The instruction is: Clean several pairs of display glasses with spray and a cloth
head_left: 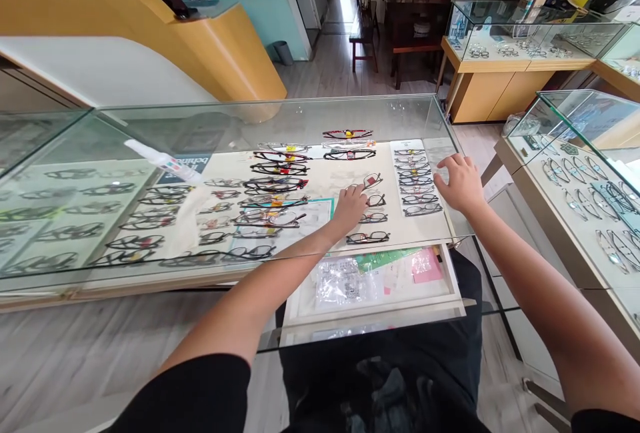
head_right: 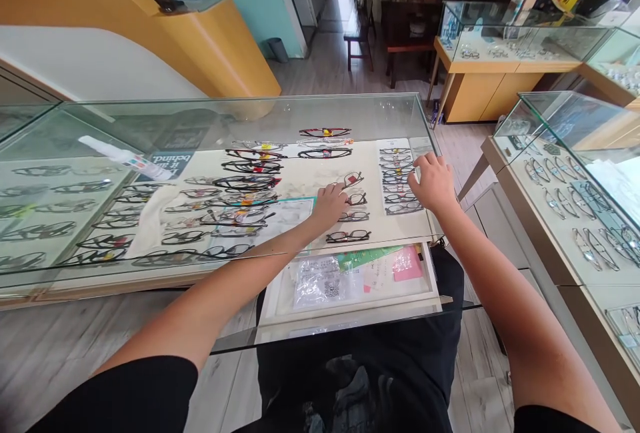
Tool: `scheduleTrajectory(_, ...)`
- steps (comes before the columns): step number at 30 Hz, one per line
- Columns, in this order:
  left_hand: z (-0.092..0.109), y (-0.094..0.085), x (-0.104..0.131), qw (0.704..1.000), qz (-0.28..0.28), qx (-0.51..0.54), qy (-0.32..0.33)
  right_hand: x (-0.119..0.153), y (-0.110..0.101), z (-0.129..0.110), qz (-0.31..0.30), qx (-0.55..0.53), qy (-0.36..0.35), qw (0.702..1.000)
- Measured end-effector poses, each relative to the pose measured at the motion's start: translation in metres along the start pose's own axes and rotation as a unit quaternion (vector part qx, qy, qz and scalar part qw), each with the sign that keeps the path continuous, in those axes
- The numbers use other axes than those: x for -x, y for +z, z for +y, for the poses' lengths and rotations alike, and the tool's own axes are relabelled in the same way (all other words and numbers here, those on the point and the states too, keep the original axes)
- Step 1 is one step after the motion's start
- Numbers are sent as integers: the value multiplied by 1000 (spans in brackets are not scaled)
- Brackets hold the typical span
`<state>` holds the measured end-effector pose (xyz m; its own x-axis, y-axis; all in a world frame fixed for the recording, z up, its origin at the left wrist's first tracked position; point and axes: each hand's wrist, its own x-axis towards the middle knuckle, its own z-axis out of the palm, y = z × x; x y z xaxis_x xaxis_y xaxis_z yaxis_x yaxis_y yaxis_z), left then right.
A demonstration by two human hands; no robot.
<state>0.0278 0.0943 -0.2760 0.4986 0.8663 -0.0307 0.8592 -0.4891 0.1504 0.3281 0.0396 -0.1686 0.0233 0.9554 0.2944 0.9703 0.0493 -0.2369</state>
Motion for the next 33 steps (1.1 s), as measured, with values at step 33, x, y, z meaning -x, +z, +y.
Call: scheduleTrajectory(33,-12,-14,-7,995,17,53,-81,11,-6,-4,-5,-11,9,1000)
